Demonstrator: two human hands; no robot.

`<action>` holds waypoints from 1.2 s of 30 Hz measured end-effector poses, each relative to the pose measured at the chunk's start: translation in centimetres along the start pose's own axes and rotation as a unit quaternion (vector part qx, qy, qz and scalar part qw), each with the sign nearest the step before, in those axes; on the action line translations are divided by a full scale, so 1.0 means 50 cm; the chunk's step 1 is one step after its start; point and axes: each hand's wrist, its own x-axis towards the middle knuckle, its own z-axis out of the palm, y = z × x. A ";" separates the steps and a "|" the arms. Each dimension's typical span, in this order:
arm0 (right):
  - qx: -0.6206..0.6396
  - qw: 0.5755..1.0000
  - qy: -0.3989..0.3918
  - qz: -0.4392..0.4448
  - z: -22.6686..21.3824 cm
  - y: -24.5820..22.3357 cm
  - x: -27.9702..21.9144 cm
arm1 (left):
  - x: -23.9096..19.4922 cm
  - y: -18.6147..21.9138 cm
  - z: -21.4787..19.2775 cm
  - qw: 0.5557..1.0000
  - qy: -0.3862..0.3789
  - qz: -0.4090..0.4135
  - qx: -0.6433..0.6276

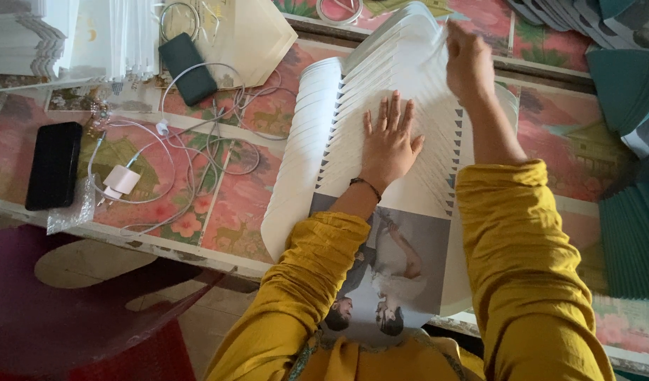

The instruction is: Folding the flaps of printed cards to create finished products and stacking them on a table.

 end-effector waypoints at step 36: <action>-0.262 0.949 -0.174 -0.028 0.025 -0.384 -0.203 | -0.158 -0.158 -0.101 0.990 -0.007 0.131 -0.060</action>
